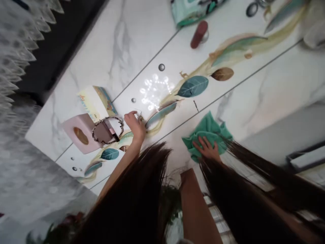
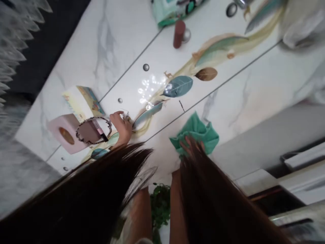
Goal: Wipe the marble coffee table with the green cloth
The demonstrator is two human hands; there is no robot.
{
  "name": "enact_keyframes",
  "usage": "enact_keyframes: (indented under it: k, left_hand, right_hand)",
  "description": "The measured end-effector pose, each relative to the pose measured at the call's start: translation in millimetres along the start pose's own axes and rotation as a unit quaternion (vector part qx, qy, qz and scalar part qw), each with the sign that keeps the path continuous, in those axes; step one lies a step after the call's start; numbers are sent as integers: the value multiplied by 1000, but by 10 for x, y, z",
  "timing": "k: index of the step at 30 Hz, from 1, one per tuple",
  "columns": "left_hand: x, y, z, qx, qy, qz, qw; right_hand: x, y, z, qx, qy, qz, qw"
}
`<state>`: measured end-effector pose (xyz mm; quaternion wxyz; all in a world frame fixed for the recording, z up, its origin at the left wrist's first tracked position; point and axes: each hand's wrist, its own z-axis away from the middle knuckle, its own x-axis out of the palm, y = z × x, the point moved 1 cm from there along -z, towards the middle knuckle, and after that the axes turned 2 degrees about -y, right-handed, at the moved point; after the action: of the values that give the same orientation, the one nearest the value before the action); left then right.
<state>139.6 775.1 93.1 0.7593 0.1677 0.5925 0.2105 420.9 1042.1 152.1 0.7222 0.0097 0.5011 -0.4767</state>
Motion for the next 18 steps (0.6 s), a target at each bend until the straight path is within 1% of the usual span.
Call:
enact_keyframes:
  k: [1, 2, 3, 4, 5, 7, 8, 10, 12, 13, 15, 16, 18]
  left_hand:
    - [11, -30, -61, -17, -7, -13, 1000]
    - [26, -61, -110, -27, -21, -25, 999]
    - [44, -92, -145, -30, -36, -32, 998]
    - [63, -121, -164, -26, -47, -31, 998]
    - [84, -148, -169, -20, -53, -28, 998]
    - [127, -197, -146, -14, -49, -18, 999]
    - [148, -221, -126, -15, -50, -15, 999]
    - [188, -273, -84, -19, -64, -18, 998]
    - [221, -332, -45, -16, -90, -27, 995]
    - [234, -361, -25, -12, -104, -31, 994]
    - [250, -407, 24, 2, -129, -32, 991]
    - [254, -420, 54, 11, -136, -30, 990]
    - [263, -429, 121, 27, -128, -32, 991]
  right_hand:
    - [20, -1, 112, 0, 14, 15, 1000]
    - [39, -33, 142, -7, 22, 35, 999]
    - [56, -96, 85, -21, 23, 59, 998]
    - [69, -193, -60, -38, 20, 81, 996]
    - [79, -327, -284, -60, 5, 106, 993]
    - [92, -718, -918, -117, -54, 163, 978]
    - [95, -975, -1290, -147, -80, 196, 966]
    - [99, -1595, -2050, -205, -100, 254, 940]
    - [104, -2299, -2735, -258, -89, 276, 922]
    - [105, -2652, -3031, -278, -76, 271, 918]
    - [103, -3296, -3531, -302, -43, 249, 919]
    - [100, -3570, -3739, -308, -29, 243, 919]
    - [93, -4008, -4086, -325, -2, 244, 913]
